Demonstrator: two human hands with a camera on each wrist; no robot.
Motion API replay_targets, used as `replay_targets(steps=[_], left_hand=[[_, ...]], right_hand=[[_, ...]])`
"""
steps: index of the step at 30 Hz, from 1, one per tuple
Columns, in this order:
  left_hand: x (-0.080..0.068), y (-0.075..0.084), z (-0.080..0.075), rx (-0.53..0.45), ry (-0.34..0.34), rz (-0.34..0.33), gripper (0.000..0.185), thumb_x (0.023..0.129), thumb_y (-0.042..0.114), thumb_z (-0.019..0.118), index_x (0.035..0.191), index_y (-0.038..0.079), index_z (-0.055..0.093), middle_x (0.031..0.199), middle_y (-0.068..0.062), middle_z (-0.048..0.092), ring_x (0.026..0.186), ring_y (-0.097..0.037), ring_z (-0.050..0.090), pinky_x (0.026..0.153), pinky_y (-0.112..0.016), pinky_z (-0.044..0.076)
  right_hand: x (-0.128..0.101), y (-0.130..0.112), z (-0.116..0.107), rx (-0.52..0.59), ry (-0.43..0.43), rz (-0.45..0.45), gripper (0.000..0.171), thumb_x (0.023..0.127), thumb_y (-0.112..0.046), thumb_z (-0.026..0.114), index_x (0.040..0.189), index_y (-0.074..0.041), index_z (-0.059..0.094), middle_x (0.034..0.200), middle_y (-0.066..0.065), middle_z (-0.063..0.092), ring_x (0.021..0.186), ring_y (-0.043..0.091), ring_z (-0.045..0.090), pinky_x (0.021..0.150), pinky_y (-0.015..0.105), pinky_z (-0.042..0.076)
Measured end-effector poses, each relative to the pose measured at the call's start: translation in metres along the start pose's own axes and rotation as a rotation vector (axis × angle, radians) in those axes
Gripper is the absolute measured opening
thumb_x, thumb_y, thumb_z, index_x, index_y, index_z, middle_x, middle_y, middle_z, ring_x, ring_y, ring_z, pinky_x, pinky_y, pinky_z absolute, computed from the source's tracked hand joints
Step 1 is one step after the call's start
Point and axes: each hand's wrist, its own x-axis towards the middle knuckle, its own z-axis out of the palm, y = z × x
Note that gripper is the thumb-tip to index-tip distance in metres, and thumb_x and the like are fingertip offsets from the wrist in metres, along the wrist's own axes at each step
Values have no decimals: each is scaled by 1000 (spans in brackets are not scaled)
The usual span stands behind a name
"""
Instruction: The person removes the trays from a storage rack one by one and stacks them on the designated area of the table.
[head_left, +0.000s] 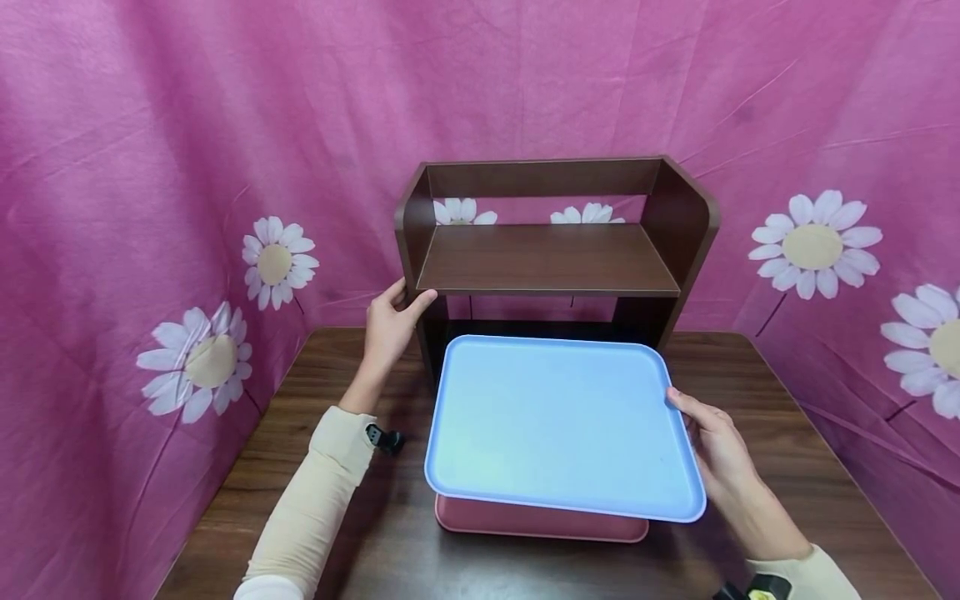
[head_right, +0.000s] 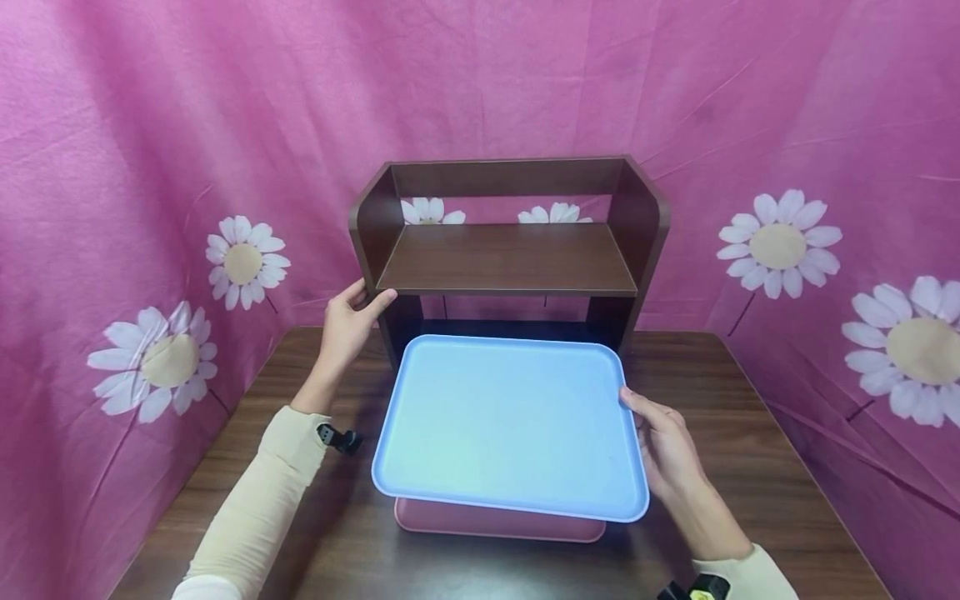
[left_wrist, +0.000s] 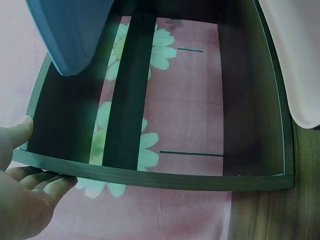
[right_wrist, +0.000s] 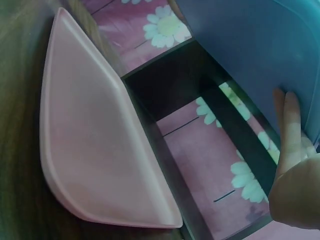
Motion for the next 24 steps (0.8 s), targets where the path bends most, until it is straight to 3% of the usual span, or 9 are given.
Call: replay_targets(steps=[5,15,20,24], left_hand=[[0,0,0,-14,-4,3,58,95,33,84,144,7,67,131,-19,75,117,-21,73,94,-27,60],[-1,-1,-1,-17,-11,-16,64,95,36,84,147,5,63,135,-21,72,123,-25,72,104,-45,60],[-1,0,-3,-9,-17,-37,69,94,39,84,149,6,61,137,-20,71,118,-25,74,88,-28,63],[-2,1,-3,-17,-22,-46,68,94,40,84,149,7,62,135,-19,72,111,-26,75,71,-13,57]], right_hand=[[2,11,-4,-30,36,4,54,114,-18,48,65,-18,71,59,-10,65,54,4,65,50,19,56],[3,36,-14,-27,27,53,52,115,-19,47,69,-20,70,61,-11,64,56,3,64,52,19,56],[5,46,-19,-27,54,73,52,114,-18,49,67,-20,71,58,-13,60,53,0,59,49,16,51],[5,54,-23,-27,69,94,50,113,-18,51,67,-21,70,57,-15,56,50,-2,53,45,14,45]])
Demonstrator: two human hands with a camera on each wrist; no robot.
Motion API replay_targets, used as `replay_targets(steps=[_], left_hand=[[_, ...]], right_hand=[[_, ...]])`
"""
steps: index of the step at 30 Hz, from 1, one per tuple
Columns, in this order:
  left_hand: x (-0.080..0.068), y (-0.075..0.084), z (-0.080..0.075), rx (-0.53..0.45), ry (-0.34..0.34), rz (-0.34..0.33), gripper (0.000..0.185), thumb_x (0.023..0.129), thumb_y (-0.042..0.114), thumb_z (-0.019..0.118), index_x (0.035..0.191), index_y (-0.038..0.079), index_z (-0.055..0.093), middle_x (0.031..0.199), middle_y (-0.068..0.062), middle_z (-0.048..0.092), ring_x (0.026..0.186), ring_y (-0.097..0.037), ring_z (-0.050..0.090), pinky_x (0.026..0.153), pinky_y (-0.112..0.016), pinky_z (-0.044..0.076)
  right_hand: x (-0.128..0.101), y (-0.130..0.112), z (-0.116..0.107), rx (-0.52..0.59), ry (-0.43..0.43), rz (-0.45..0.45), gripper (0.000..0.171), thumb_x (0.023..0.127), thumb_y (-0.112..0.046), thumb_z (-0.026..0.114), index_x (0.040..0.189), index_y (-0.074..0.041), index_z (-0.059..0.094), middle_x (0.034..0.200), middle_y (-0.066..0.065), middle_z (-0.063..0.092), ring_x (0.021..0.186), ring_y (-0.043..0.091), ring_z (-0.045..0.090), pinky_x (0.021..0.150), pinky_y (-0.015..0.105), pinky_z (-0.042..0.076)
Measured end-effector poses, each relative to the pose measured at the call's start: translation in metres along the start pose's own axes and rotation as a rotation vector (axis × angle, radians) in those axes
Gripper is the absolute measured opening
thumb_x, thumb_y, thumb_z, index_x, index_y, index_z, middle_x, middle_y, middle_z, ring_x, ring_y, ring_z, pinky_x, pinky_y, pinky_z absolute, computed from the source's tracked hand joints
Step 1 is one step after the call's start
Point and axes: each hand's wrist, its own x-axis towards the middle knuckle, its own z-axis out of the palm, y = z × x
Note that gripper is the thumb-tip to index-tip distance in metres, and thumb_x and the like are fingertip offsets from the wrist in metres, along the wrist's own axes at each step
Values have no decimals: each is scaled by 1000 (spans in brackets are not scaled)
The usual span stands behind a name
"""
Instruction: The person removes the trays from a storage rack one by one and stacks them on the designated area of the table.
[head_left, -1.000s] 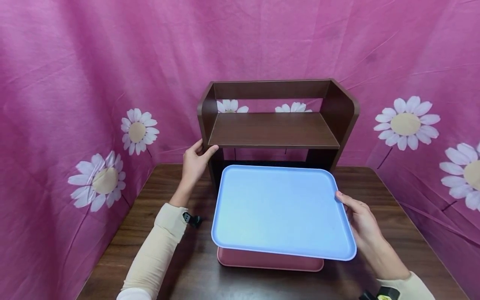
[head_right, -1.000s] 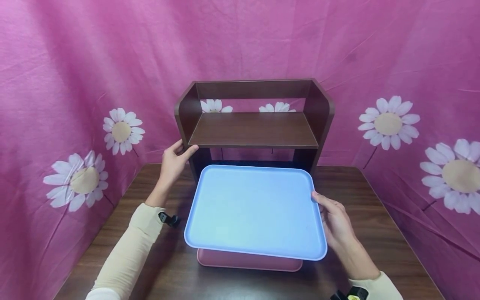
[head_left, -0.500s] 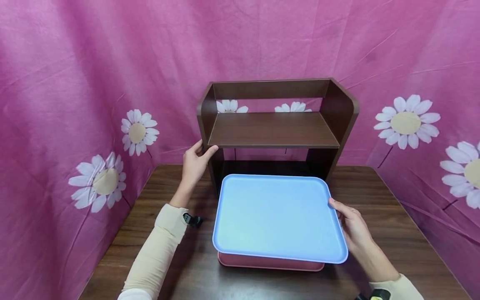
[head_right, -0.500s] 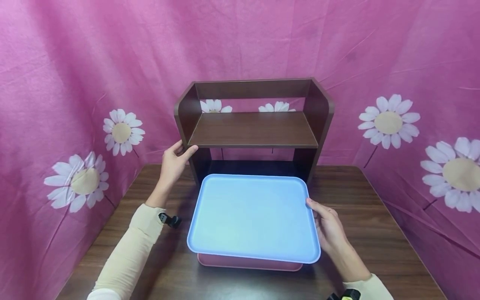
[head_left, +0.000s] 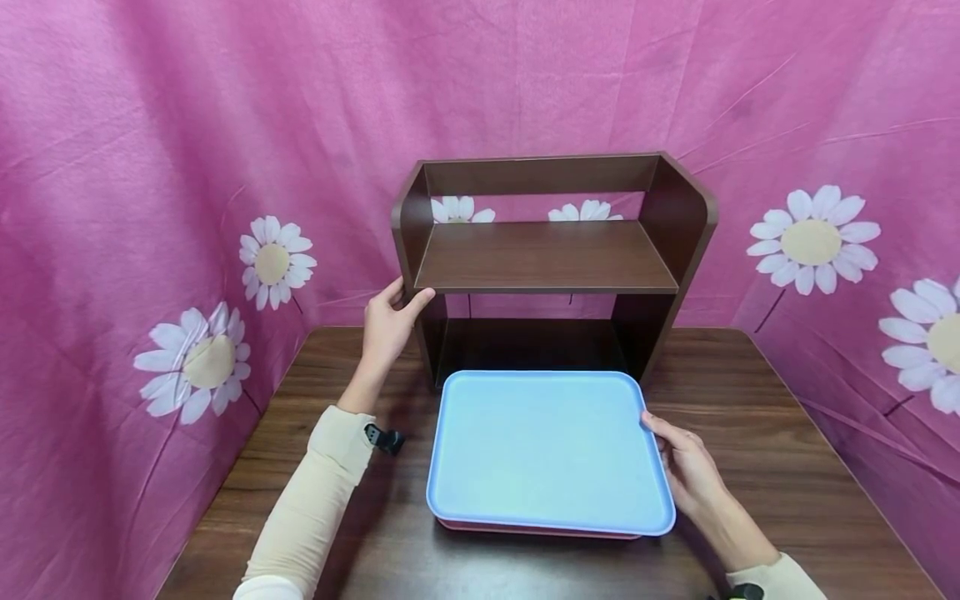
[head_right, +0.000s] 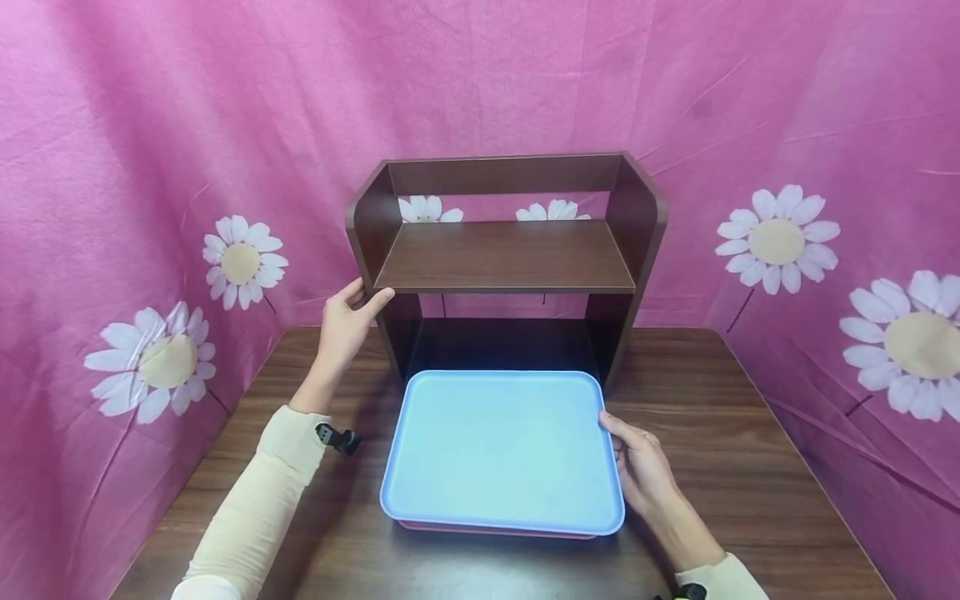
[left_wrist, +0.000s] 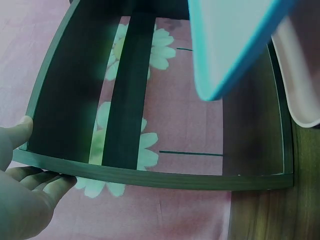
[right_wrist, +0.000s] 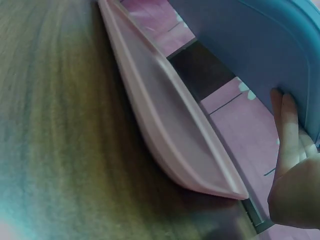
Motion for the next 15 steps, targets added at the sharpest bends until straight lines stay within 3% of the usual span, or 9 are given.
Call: replay_targets(steps=[9,15], left_hand=[[0,1,-1,7,-3,8,69,94,40,83,150,6,61,137,-21,71,110,-27,75,68,-10,56],[0,1,0,-5,2,12,67,94,39,83,149,7,62,135,-20,72,106,-23,75,67,-11,56]], right_hand=[[3,11,-7,-32,28,28,44,112,-18,54,72,-21,72,60,-15,52,53,-2,44,45,12,38],[5,15,-9,-35,31,43,43,112,-18,54,73,-20,72,60,-14,52,54,-1,48,47,13,40]])
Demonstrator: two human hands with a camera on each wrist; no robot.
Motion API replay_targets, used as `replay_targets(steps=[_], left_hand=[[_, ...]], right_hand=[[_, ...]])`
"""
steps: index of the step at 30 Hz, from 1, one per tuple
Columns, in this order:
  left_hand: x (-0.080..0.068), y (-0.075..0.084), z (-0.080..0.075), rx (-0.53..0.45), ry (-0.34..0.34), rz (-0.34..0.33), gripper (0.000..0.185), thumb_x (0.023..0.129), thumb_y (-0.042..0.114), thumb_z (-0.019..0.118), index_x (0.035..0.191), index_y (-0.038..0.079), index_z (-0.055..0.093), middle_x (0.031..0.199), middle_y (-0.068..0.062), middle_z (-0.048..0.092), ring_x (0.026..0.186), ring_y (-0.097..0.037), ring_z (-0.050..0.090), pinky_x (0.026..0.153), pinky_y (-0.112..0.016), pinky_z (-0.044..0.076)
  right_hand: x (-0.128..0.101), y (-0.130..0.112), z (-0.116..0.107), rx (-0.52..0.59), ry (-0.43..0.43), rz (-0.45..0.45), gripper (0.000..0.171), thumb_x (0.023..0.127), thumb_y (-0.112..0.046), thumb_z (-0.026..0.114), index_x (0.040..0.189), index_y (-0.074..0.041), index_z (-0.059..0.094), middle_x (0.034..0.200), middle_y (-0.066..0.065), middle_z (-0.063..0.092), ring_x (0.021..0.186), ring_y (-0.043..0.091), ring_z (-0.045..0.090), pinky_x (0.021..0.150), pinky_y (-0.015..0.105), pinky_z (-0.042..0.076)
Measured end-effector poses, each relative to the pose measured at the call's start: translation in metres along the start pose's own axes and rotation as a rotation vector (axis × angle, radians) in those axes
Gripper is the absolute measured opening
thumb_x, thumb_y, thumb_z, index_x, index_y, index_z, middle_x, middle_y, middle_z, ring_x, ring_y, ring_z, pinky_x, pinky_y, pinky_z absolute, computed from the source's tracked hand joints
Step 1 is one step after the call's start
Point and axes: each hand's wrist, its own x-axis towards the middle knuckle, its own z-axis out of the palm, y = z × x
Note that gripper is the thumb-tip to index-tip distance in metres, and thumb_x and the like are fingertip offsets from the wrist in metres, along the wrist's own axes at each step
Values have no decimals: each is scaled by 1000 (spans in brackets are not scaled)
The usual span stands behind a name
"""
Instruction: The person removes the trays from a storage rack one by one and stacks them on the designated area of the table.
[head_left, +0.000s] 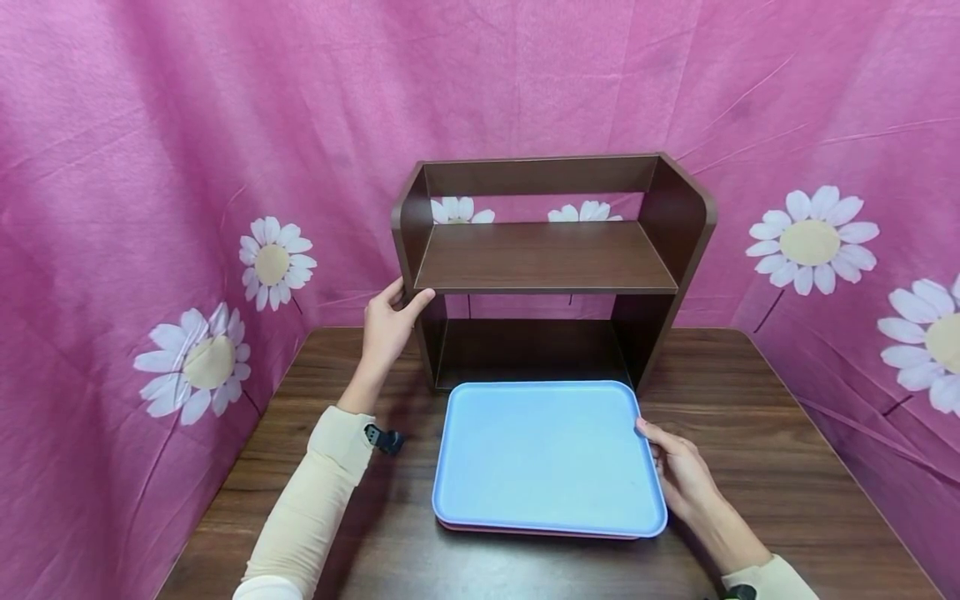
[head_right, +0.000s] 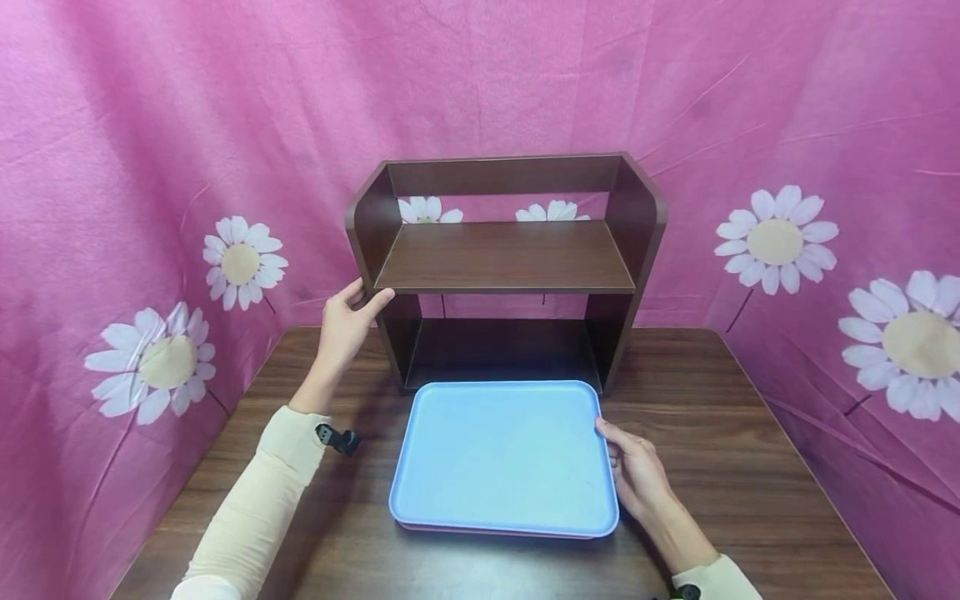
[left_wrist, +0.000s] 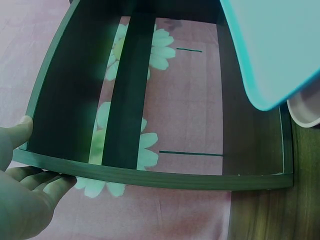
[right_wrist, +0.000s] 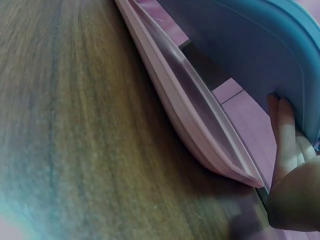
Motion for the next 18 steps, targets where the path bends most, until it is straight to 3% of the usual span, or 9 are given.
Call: replay_targets(steps=[9,14,18], left_hand=[[0,-1,0,7,7,5,63,94,38,84,147,9,64,133,-18,74,102,-20,74,67,-11,55],[0,-1,0,-10,3,19,63,94,37,84,147,8,64,134,-20,73,113,-25,74,70,-10,56],[0,-3,0,-14,-3,31,62,94,36,84,147,8,65,134,-19,73,119,-25,73,77,-10,56]], right_hand=[[5,5,0,6,-14,6,43,112,-16,54,77,-20,76,60,-13,57,54,-1,53,49,13,45],[6,8,0,-10,4,16,39,111,-15,56,78,-18,76,61,-13,55,55,0,48,49,15,43],[7,10,-1,-41,-8,39,39,111,-17,56,79,-19,78,62,-12,61,56,0,53,50,14,45]])
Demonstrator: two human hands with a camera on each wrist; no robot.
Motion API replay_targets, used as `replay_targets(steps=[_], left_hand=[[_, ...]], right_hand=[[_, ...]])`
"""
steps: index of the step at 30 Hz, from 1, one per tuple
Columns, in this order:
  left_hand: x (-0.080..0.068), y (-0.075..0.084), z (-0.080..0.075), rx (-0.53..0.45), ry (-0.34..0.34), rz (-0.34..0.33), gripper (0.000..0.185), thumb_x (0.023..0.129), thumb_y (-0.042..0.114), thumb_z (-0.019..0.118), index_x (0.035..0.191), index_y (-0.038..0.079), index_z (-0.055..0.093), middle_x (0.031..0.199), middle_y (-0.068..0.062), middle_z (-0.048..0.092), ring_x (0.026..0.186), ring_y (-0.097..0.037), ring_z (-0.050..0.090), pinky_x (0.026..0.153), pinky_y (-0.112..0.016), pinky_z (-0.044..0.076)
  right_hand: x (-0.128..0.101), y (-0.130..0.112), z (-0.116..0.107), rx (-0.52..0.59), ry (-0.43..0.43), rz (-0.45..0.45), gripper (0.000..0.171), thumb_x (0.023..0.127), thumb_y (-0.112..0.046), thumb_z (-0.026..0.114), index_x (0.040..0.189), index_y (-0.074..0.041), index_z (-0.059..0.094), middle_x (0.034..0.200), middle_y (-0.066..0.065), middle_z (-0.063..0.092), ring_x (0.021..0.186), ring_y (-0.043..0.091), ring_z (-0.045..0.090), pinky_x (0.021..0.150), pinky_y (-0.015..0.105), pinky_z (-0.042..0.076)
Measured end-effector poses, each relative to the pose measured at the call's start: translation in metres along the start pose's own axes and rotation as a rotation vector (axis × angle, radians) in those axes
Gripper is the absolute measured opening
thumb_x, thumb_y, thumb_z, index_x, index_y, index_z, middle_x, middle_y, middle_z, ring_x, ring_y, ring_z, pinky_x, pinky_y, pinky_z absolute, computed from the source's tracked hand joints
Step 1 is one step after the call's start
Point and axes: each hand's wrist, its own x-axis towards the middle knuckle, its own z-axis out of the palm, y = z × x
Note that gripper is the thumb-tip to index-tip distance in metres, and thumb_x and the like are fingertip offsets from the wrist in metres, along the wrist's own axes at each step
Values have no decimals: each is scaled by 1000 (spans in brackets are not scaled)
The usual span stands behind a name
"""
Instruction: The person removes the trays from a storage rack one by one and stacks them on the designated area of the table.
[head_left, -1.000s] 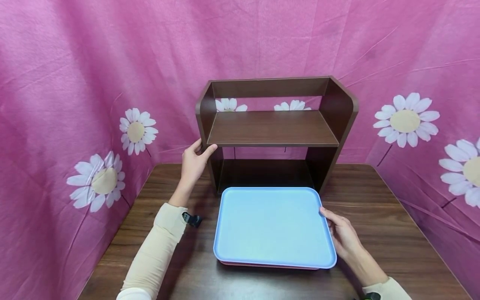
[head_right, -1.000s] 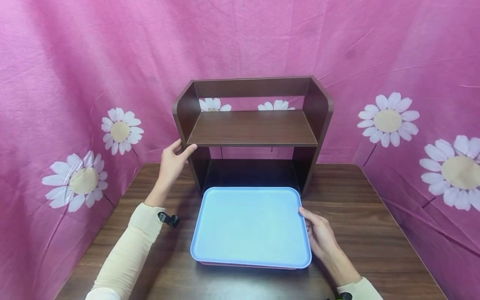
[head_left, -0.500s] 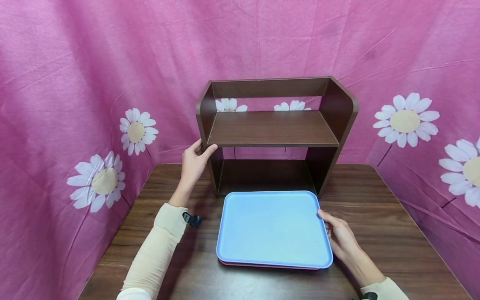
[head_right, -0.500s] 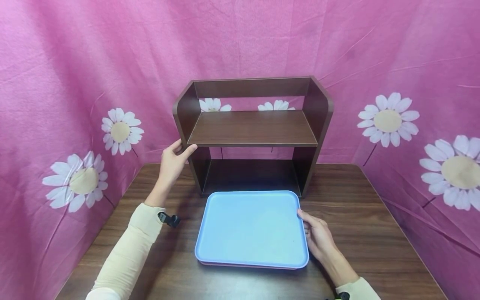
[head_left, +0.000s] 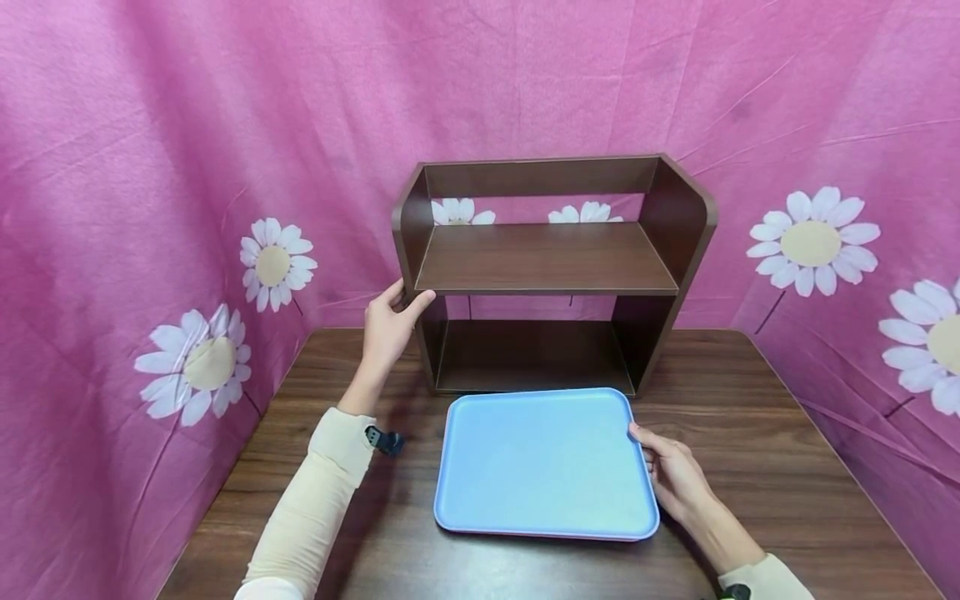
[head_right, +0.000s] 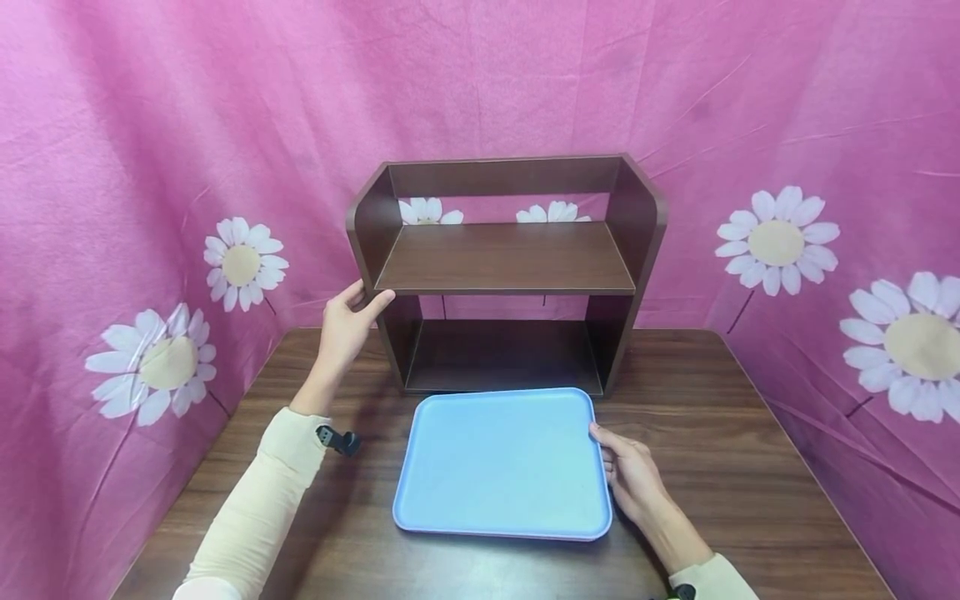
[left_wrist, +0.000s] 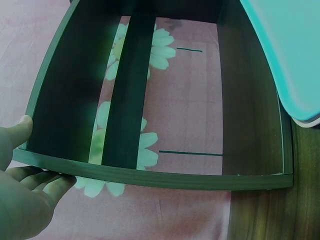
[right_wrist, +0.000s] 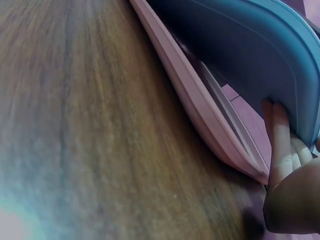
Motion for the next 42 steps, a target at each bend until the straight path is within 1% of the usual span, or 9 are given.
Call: replay_targets(steps=[4,7,9,14,18,21,28,34,42], left_hand=[[-1,-2,1,8,0,1,62,94,37,84,146,8,65,133,-19,74,117,-24,74,79,-10,56],[-1,-1,1,7,0,1,62,94,38,84,146,8,65,132,-19,74,115,-25,74,76,-10,56],[0,0,0,3,0,4,61,94,37,84,146,8,66,132,-19,74,116,-26,74,74,-10,56],[0,2,1,-6,-2,7,60,94,37,84,145,8,66,133,-19,74,120,-27,74,78,-11,58],[-1,3,1,-6,-5,6,61,94,37,84,145,8,66,133,-18,74,122,-26,73,91,-26,63],[-1,2,2,-10,-4,7,61,94,36,84,145,8,66,133,-18,73,124,-25,72,101,-40,62],[0,1,4,-22,3,9,60,95,34,84,145,7,66,134,-19,73,125,-27,71,106,-44,59],[0,0,4,-48,9,6,56,94,31,84,143,8,68,133,-19,73,127,-24,70,108,-42,58],[0,0,3,-64,6,15,56,95,31,84,143,8,68,137,-18,71,131,-26,68,110,-39,57]], right_hand=[[0,0,-1,-88,5,29,38,112,-21,56,81,-22,78,64,-12,65,58,0,58,53,15,50],[1,-2,0,-229,60,44,32,111,-26,59,85,-21,77,66,-12,65,59,1,59,55,17,52],[1,-4,1,-336,113,49,25,110,-29,62,96,-16,79,70,-11,69,64,2,63,60,20,57],[1,-9,4,-711,214,-25,45,106,-32,67,126,8,74,87,1,79,74,7,70,66,26,62],[-1,-13,8,-1069,268,-156,42,104,-33,69,122,4,78,88,6,78,72,10,63,62,25,54],[-2,-15,10,-1194,260,-202,35,103,-28,71,119,1,80,82,8,77,63,14,64,57,27,53],[0,-15,12,-1255,197,-224,30,97,-14,74,121,5,77,73,6,74,49,15,64,48,29,54],[2,-17,10,-1184,136,-176,25,98,-13,75,115,5,78,70,6,73,51,17,68,47,32,59],[3,-21,7,-1168,96,-137,28,100,-16,75,113,8,76,68,3,70,51,18,68,48,33,60]])
